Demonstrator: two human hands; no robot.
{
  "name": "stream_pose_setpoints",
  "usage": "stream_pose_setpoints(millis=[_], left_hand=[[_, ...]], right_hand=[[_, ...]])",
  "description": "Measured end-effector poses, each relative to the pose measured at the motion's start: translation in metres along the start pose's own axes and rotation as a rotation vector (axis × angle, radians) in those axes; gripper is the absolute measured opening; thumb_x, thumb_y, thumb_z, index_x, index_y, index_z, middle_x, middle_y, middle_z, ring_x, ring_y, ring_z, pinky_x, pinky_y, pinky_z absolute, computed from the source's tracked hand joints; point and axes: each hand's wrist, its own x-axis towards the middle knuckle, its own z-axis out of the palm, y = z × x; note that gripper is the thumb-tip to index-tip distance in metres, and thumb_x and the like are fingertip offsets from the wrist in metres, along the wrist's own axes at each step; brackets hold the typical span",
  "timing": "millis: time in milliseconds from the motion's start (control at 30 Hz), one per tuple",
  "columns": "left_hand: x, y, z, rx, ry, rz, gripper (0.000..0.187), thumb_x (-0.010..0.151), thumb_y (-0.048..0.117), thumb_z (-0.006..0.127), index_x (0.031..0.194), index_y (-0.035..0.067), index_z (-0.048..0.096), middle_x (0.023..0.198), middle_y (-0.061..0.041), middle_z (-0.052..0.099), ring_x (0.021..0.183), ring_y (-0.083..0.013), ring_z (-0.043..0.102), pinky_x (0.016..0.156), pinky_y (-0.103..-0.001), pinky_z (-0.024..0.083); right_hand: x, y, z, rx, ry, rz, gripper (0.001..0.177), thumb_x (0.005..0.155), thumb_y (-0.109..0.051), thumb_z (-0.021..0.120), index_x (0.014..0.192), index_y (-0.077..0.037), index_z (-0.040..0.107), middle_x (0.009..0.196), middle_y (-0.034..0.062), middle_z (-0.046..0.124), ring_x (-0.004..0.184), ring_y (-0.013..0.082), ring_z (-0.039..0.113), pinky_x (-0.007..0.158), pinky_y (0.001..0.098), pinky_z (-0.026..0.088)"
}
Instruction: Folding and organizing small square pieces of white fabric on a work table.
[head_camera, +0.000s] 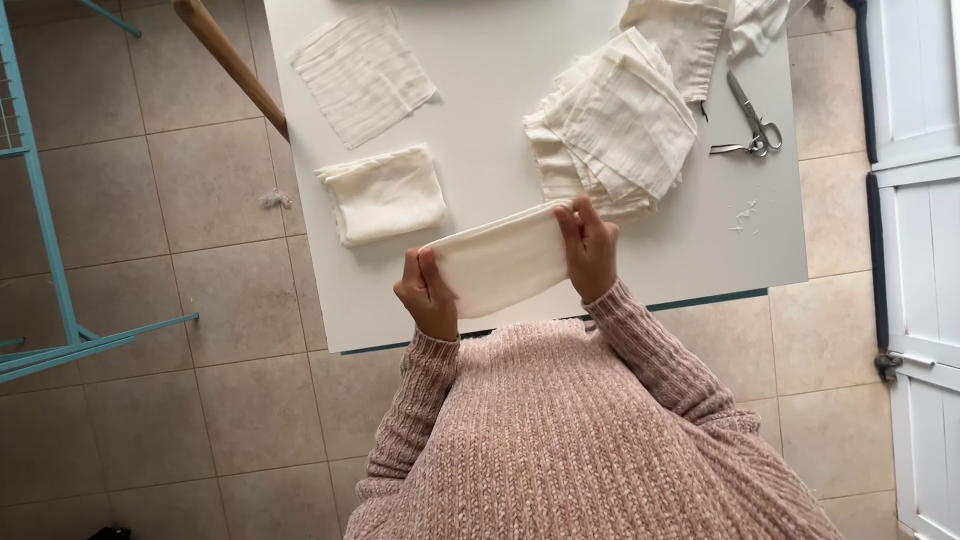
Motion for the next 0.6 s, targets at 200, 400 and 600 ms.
stream_pose_setpoints(millis=[200,400,600], left_hand=[[0.004,-0.041,-0.005,0.244,-0.196,0.153,0.029,0.107,0.026,0.051,0.084,0.009,0.057,0.055,-0.019,0.055,0.052,-0.0444,0.061,0.042,-0.038,0.044],[-0.015,-0.025,0.054,0.562,-0.667,0.436,0.017,0.100,0.009,0.055,0.111,0.003,0.066,0.102,-0.019,0.071,0.059,-0.0387,0.070,0.055,-0.053,0.057],[-0.067,-0.141,0.076,0.499,-0.739,0.275,0.022,0.105,0.021,0.044,0.121,0.017,0.060,0.093,-0.010,0.072,0.083,-0.0315,0.075,0.073,-0.045,0.058]], right_hand=[[-0.001,0.036,0.028,0.217,-0.286,0.178,0.026,0.101,-0.017,0.068,0.116,0.001,0.055,0.107,0.0219,0.065,0.084,0.0326,0.073,0.061,0.0362,0.063],[-0.011,0.053,0.001,0.274,-0.260,0.252,0.024,0.106,-0.005,0.053,0.124,0.010,0.047,0.111,0.0240,0.061,0.084,0.0317,0.072,0.059,0.0385,0.063],[-0.039,0.061,-0.018,-0.236,-0.178,0.017,0.025,0.104,-0.015,0.056,0.128,-0.008,0.056,0.121,0.0130,0.063,0.109,0.0322,0.067,0.085,0.0382,0.060]])
